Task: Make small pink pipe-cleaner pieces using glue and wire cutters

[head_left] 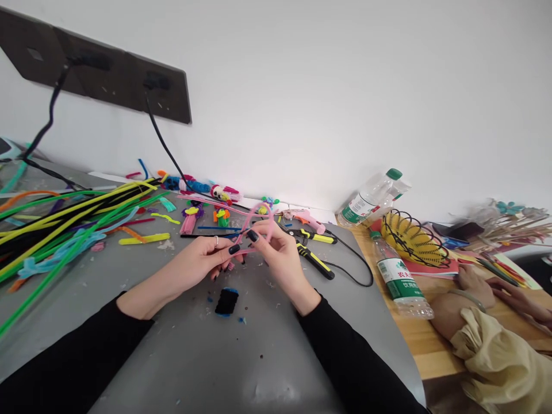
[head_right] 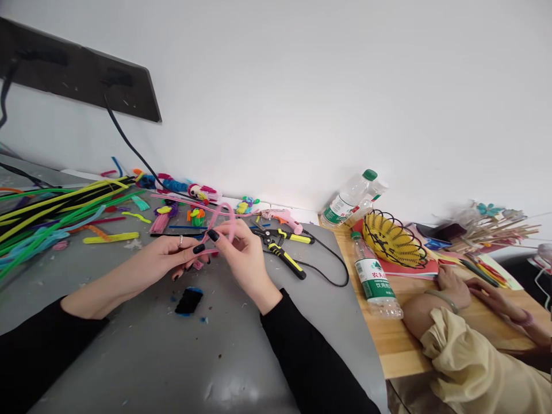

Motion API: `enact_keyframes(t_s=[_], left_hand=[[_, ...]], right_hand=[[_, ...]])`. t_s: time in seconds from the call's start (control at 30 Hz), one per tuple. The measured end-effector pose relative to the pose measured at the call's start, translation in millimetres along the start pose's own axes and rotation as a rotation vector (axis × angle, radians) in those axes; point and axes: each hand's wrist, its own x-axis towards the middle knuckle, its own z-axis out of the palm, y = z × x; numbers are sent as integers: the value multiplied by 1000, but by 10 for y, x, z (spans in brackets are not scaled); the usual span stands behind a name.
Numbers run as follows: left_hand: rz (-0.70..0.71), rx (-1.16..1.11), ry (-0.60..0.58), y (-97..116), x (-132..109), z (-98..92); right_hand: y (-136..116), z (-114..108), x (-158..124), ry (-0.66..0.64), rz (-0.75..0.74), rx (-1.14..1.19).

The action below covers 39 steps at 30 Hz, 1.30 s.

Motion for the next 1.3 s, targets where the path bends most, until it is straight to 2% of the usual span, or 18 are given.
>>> enact_keyframes(t_s=[0.2,0.3,0.43,0.57,0.67,0.87,0.93,1.07,1.17,1.3], left_hand=[[9,53,-88,17,-11,-3],[28,77,-118,21,-18,-13],[50,105,-158,43,-30,-13],[52,98,-193,90,-49,-4],[42,74,-215,127,-59,18],[11,8,-234,149,-58,72],[9,-12,-193,124,-58,55],[70,60,-39,62,-50,-39],[169,230,69,23,-39,-99],[347,528,227,-48,-12,-110]], right_hand=[[-35,-75,62,53,151,375],[-71,-129,88,93,172,406],[-85,-190,111,82,208,476],[-30,-205,130,226,262,612],[16,-213,149,304,233,641],[-16,-263,161,306,137,673],[-57,-269,159,275,105,643],[-98,-267,147,190,111,561],[-56,-282,136,180,125,439],[27,-337,124,228,47,73]])
